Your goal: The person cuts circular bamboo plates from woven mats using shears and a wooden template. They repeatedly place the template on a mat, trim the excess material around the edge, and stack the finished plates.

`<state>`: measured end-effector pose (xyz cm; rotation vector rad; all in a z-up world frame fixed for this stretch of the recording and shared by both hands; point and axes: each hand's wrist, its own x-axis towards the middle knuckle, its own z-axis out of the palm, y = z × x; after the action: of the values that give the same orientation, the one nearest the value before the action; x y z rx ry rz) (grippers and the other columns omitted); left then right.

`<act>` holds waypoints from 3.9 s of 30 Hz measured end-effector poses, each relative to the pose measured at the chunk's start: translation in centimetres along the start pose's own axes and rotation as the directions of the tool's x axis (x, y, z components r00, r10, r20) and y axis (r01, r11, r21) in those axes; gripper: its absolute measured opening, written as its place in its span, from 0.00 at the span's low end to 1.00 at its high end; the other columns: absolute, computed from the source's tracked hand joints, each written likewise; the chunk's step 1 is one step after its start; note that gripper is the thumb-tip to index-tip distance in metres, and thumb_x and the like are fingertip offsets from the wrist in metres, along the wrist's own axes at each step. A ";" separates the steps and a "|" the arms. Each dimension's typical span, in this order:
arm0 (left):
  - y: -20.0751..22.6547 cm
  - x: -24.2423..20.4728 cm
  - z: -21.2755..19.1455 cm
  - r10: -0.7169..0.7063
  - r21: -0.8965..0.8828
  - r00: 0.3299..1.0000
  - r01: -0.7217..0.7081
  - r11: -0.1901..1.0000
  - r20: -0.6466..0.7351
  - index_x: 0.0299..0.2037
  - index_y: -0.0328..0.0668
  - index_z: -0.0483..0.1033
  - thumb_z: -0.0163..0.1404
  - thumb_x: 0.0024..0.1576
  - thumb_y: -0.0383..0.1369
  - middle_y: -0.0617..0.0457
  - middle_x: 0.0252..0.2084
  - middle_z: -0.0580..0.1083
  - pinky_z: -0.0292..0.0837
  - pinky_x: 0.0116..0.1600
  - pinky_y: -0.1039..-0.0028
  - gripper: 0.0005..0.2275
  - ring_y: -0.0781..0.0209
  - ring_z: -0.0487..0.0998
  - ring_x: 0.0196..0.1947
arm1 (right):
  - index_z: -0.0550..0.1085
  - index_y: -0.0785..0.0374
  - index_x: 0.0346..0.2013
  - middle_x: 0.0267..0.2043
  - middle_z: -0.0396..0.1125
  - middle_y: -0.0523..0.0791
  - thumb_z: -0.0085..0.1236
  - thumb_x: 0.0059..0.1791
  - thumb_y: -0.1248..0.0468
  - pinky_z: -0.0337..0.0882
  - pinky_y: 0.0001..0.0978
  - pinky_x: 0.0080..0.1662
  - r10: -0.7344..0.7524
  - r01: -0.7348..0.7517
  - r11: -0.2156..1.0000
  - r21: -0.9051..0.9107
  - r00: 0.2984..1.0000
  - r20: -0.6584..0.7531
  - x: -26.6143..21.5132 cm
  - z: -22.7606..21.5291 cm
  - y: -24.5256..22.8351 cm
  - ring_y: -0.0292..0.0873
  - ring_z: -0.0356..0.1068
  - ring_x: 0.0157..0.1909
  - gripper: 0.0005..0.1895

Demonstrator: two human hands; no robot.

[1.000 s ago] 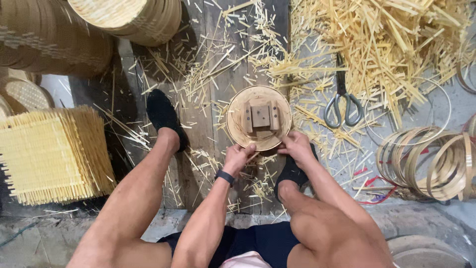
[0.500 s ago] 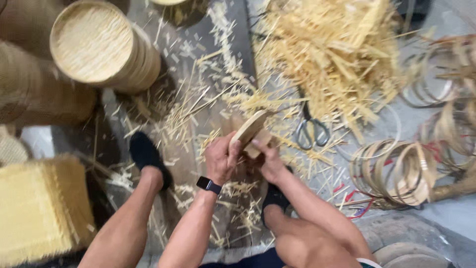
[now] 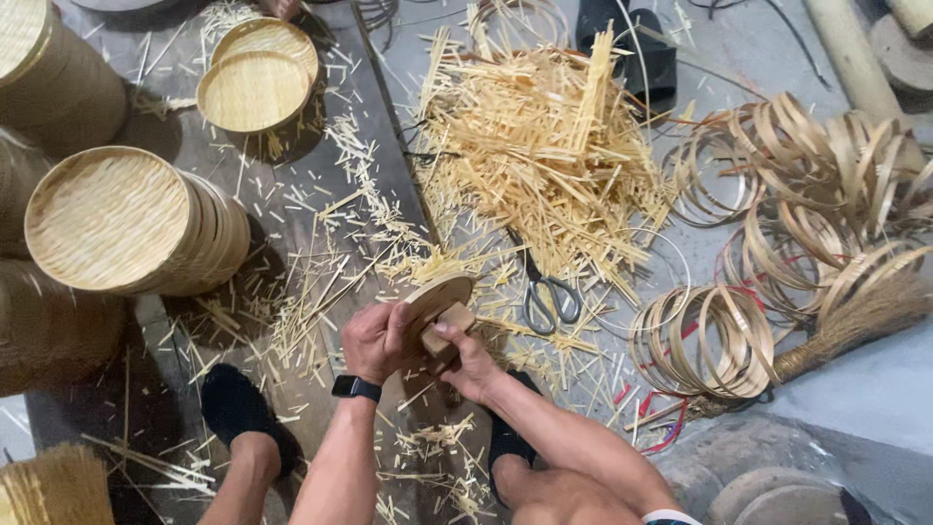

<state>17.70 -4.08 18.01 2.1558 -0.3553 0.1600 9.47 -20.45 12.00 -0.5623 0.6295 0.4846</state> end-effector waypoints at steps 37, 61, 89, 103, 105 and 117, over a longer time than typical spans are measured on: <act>-14.7 -8.1 3.7 -0.335 0.503 0.932 0.357 0.787 -0.136 0.56 0.50 0.73 0.53 0.60 0.46 0.49 0.57 0.74 0.66 0.69 0.53 0.18 0.49 0.71 0.63 | 0.61 0.63 0.68 0.59 0.67 0.49 0.66 0.45 0.58 0.69 0.48 0.62 -0.089 0.072 0.991 0.112 0.983 0.158 -6.7 -10.3 1.6 0.51 0.68 0.61 0.40; -15.5 9.8 -21.1 0.353 0.758 0.927 -0.137 0.638 -0.130 0.38 0.42 0.79 0.49 0.63 0.21 0.48 0.38 0.80 0.75 0.50 0.63 0.07 0.53 0.79 0.42 | 0.63 0.65 0.66 0.57 0.68 0.51 0.66 0.43 0.53 0.66 0.53 0.62 0.101 -0.111 0.989 0.102 0.990 0.101 -5.0 -17.4 4.4 0.53 0.69 0.59 0.41; -10.1 -9.1 0.8 -0.750 -0.370 0.501 0.857 0.360 0.431 0.56 0.40 0.79 0.51 0.57 0.53 0.47 0.48 0.81 0.75 0.54 0.65 0.26 0.59 0.80 0.47 | 0.59 0.63 0.72 0.68 0.62 0.56 0.43 0.52 0.43 0.67 0.53 0.62 0.089 -0.041 0.979 -0.199 0.967 0.238 -1.0 -5.1 1.8 0.57 0.64 0.66 0.39; -17.8 -8.9 -23.1 -0.338 0.677 0.893 0.446 0.585 -0.296 0.51 0.42 0.76 0.56 0.50 0.33 0.41 0.50 0.75 0.69 0.52 0.46 0.18 0.37 0.75 0.51 | 0.69 0.70 0.54 0.46 0.70 0.52 0.48 0.58 0.52 0.74 0.45 0.44 0.088 -0.154 0.798 -0.583 0.986 -0.140 1.1 -10.9 4.8 0.50 0.73 0.45 0.22; -19.2 -10.5 -31.9 -0.191 0.788 0.886 0.463 0.406 -0.423 0.55 0.33 0.71 0.61 0.37 0.36 0.34 0.54 0.72 0.67 0.59 0.45 0.32 0.36 0.71 0.55 | 0.69 0.68 0.54 0.45 0.70 0.51 0.48 0.57 0.52 0.73 0.42 0.44 0.090 -0.195 0.799 -0.568 0.974 -0.207 0.3 -12.6 5.3 0.48 0.72 0.44 0.22; -19.7 -20.1 -45.0 -0.811 0.487 0.284 0.873 -0.002 -0.512 0.45 0.39 0.84 0.67 0.45 0.45 0.37 0.48 0.81 0.77 0.56 0.58 0.22 0.42 0.82 0.49 | 0.69 0.71 0.54 0.46 0.69 0.53 0.49 0.57 0.56 0.74 0.45 0.49 0.058 -0.141 0.809 -0.571 0.985 -0.161 0.3 -13.8 5.7 0.50 0.72 0.46 0.20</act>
<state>5.56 47.32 23.40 2.6878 1.4264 -0.4197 0.72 -24.65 0.62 -1.1605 0.6412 0.7527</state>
